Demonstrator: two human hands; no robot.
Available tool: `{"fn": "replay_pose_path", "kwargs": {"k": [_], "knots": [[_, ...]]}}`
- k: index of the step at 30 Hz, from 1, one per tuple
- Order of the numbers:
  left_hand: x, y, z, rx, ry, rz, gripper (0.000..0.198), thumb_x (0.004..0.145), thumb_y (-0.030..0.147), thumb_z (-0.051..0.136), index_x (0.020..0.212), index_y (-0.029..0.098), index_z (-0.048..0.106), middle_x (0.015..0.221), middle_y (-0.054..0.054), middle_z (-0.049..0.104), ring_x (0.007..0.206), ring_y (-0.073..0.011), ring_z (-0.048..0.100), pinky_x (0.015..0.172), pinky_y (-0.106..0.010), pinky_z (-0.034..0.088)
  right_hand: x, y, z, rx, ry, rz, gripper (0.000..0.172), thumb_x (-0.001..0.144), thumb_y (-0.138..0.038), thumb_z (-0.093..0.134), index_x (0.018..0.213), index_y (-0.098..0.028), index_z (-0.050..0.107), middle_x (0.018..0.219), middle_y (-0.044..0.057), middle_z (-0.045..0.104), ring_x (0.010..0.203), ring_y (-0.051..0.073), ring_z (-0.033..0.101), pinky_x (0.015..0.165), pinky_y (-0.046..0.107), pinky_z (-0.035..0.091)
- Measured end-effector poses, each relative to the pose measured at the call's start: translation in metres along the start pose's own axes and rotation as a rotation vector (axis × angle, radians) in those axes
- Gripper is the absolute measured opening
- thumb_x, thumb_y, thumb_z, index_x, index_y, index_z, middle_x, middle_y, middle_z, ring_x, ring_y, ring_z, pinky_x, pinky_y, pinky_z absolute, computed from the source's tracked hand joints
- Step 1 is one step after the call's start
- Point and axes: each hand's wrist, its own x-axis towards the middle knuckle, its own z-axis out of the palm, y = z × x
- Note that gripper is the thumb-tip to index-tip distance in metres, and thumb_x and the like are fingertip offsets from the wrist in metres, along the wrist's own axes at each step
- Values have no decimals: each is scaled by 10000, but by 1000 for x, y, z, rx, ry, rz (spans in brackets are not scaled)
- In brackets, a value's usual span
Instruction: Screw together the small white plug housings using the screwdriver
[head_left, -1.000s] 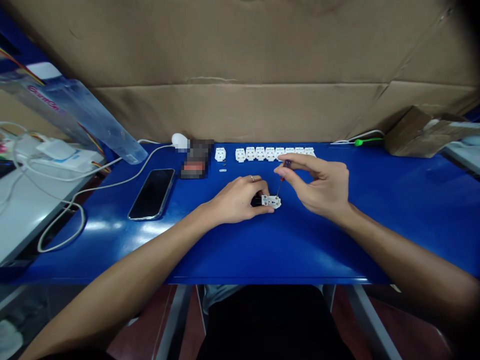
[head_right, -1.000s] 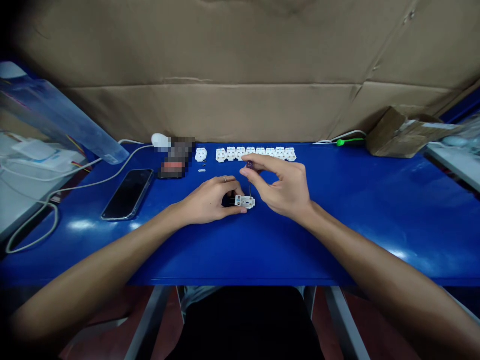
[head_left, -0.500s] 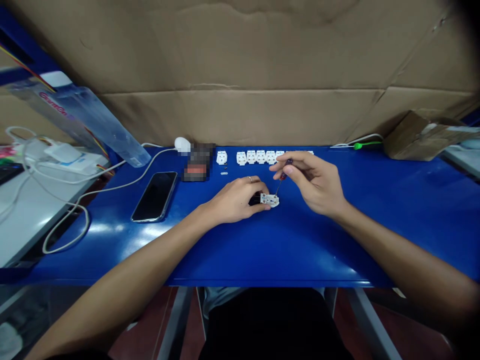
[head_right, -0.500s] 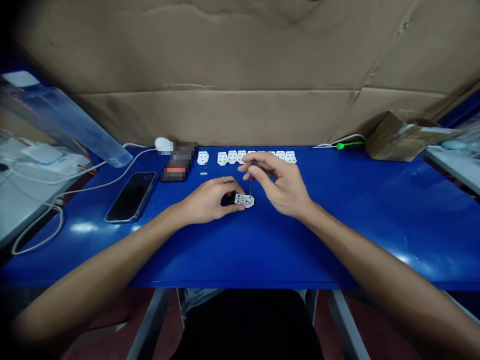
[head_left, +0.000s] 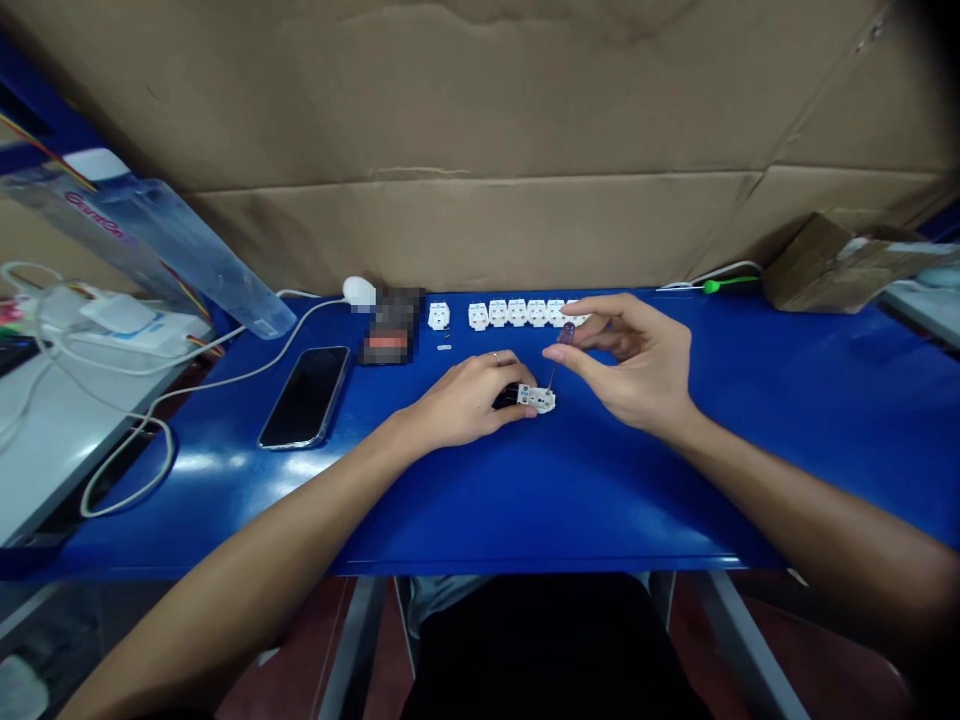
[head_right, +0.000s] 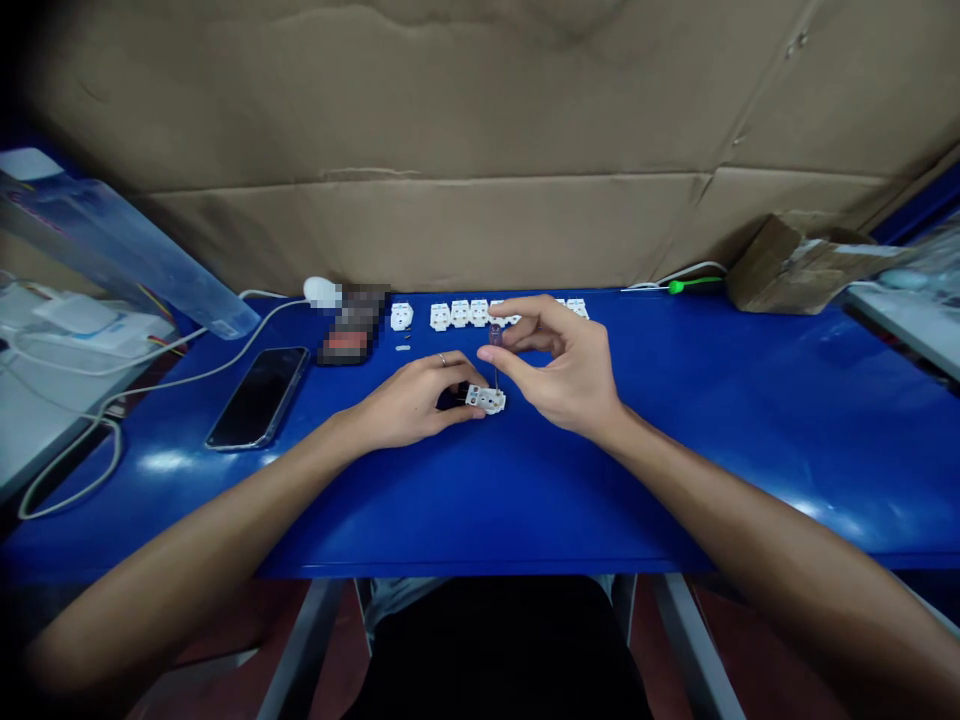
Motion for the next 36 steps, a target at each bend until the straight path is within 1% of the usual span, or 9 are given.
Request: {"fn": "replay_pose_path", "kwargs": {"k": [4,9,12,16,20,24,28,32,36], "knots": [[0,-2,1,-12,1,0,250,1070,337,840,1294,233,800,1280,-68,788,1155,-275,766,992,-431,618,-2,3,-3,42,-58,-9,329,897,-272,992,1197,-291,857,1011,-11,845,912,187,868,922,352,792],[-1,-3,2,-15,13,9,261,1068,351,844,1294,233,789,1312,-67,793,1202,-290,767,1067,-464,613,-4,4,-5,104,-218,7,328,1038,-229,836,1361,-278,806,1183,22,879,1078,214,899,1045,374,763],[-1,-3,2,-5,10,13,254,1076,358,825,1290,225,789,1314,-80,781,1193,-294,766,1048,-465,617,-4,5,-5,53,-197,-28,365,1050,-245,817,1410,-298,793,1201,28,870,1046,205,887,1023,390,761],[-2,-1,1,18,1,0,270,1090,363,793,1320,223,778,1304,-92,773,1183,-300,759,1015,-463,618,-1,6,-4,-40,-119,-146,354,942,-285,950,1280,-348,865,1181,13,852,919,181,827,863,372,765],[-1,0,0,4,-1,5,253,1089,345,792,1312,225,785,1295,-87,778,1183,-288,757,1013,-440,615,1,4,-3,-47,-52,-136,318,925,-286,965,1230,-346,895,1080,7,878,859,187,836,822,381,768],[0,1,-1,-6,1,4,244,1080,337,806,1297,225,793,1290,-87,782,1165,-285,758,988,-429,611,1,5,-4,-33,-49,-132,361,921,-247,962,1249,-389,904,1079,-6,896,853,199,854,800,397,777],[1,1,-1,1,-3,1,250,1084,338,807,1308,228,796,1295,-85,785,1162,-285,758,992,-435,607,1,7,-7,20,-111,-133,420,975,-199,900,1341,-403,872,1162,-12,905,966,205,893,867,385,782],[0,-2,0,-1,2,7,242,1089,337,801,1302,223,796,1300,-91,786,1182,-288,761,1011,-441,611,-1,9,-8,83,-243,-37,407,1062,-219,797,1456,-321,811,1258,39,888,1097,227,901,1018,408,765],[0,-3,1,4,10,20,252,1082,343,812,1295,209,793,1292,-93,786,1172,-289,767,1030,-455,613,-3,7,-6,43,-202,-38,382,1067,-259,798,1442,-330,808,1259,49,853,1090,218,878,1003,408,759]]}}
